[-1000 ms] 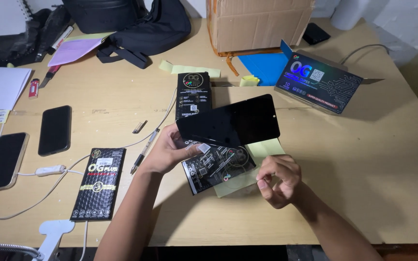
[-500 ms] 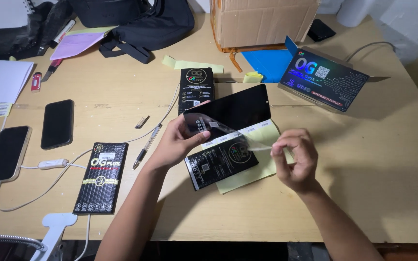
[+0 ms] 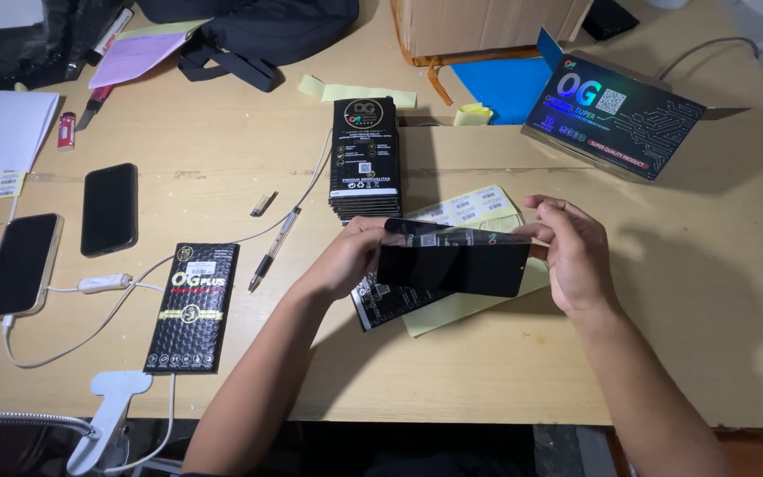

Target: Unpacking smartphone screens from a box, inspecting them for quality, and applying labels or markings.

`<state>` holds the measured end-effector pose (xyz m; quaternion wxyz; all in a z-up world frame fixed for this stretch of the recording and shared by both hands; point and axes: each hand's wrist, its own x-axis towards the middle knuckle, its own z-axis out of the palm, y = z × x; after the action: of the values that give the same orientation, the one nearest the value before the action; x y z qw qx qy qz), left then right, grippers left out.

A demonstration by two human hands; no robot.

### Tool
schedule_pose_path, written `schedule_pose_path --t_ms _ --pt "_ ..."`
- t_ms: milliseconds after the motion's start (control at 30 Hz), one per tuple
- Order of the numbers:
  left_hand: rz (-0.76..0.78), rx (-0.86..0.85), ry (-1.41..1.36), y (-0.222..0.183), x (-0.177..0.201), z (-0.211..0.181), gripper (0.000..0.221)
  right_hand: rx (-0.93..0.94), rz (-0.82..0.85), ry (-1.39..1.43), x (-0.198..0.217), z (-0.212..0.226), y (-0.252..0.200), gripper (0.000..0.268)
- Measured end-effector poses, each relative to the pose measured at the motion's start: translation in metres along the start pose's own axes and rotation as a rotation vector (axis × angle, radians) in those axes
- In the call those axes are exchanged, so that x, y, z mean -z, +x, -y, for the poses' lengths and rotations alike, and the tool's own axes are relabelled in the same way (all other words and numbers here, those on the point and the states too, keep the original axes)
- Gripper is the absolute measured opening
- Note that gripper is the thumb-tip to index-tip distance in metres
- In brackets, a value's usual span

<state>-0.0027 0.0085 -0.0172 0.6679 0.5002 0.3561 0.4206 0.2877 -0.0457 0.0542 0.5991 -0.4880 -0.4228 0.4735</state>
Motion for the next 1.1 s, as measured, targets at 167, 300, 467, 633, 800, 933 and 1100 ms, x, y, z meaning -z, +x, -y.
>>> schedule_pose_path --t_ms 167,300,467,633,800,933,1100 --pt "-0.074 0.018 -0.155 -0.008 -0.013 -0.017 0.03 0.022 0.019 0.082 0.012 -0.013 0.008 0.012" --pt "-0.031 0.032 -0.128 -0.01 -0.008 -0.015 0.049 0.093 -0.007 0.094 -0.004 0.012 -0.004 0.014" --pt "0.12 -0.01 0.14 -0.016 -0.015 -0.018 0.037 0.191 -0.009 0.017 0.005 0.002 0.003 0.016" --pt "0.14 -0.126 0.333 -0.03 -0.034 -0.044 0.04 0.377 0.027 -0.134 0.006 0.018 0.0 0.019" --pt "-0.139 -0.176 0.381 -0.025 -0.047 -0.043 0.044 0.545 0.108 -0.24 0.017 0.015 0.01 0.018" --pt "-0.208 -0.216 0.355 -0.02 -0.046 -0.031 0.042 0.513 0.11 -0.3 0.025 -0.003 0.031 0.013" --pt "-0.273 -0.199 0.14 -0.022 -0.044 -0.039 0.045 0.325 -0.232 -0.244 0.049 -0.022 0.058 0.015"
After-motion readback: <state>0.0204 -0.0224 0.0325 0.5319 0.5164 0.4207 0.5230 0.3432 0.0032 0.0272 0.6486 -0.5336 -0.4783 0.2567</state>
